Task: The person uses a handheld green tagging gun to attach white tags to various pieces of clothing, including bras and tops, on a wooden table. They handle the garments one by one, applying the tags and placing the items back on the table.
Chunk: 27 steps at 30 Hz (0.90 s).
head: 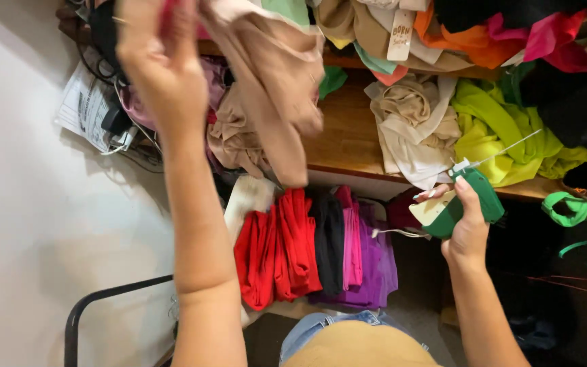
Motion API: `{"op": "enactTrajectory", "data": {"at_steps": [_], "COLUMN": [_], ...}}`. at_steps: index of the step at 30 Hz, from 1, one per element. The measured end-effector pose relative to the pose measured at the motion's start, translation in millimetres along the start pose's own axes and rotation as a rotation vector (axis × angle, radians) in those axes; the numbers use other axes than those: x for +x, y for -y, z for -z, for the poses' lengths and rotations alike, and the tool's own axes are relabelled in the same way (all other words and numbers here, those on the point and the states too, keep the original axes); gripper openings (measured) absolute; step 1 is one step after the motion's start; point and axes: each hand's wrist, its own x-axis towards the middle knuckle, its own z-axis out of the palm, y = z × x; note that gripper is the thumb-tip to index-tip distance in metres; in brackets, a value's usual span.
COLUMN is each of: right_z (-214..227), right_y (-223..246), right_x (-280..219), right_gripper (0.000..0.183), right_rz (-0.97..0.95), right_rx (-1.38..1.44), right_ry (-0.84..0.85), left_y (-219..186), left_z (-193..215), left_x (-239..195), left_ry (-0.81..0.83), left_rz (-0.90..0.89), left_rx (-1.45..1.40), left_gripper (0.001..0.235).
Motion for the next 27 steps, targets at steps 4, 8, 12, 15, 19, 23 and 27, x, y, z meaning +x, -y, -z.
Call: {"op": "enactTrajectory", "data": {"at_steps": [4,8,12,15,19,23,27], "right_z": [-20.1,-15.2,6.4,-0.8,4.0,0.5,3.0], "right_y": [18.4,12.1,-10.7,-4.2,-12.7,-22.3,-36.2], "right_x": [-10.4,-7.6,8.2,6.0,12.6,16.7,26.1], "right_gripper": [0.034,0.026,0.038,0.038,0.037,0.034,0.034], "right_rz": [-0.029,-0.045,-0.017,-0.036,-0.049,-0.040,-0.060], "right_rx": [0.011,0.020,-0.081,-0.059,-0.086,-0.043,-0.028], "right_ry": [0.015,-0.009,-0.016,-0.025,-0.017,-0.081,-0.098], "left_y": [44.7,149.5,250.9,245.1,245.5,213.6,167.4], "left_z": [4.4,-18.9,-42.3,-49.1,-38.2,-17.4,-18.5], "left_x": [3.8,-83.7,-199.5,-210.6,-212.7,-214.3,-229.8], "left_ry": [-0.119,0.097,0.400,0.530,0.453,0.276,0.058], "left_rz": [-0.282,0.161,0.464,0.604,0.601,0.660,0.588], "left_rx": [0.230,0.411,0.637,0.760,0.701,0.494,0.661], "left_gripper": [0.024,0.016,0.051,0.056,0.059,0.070,0.069]}}
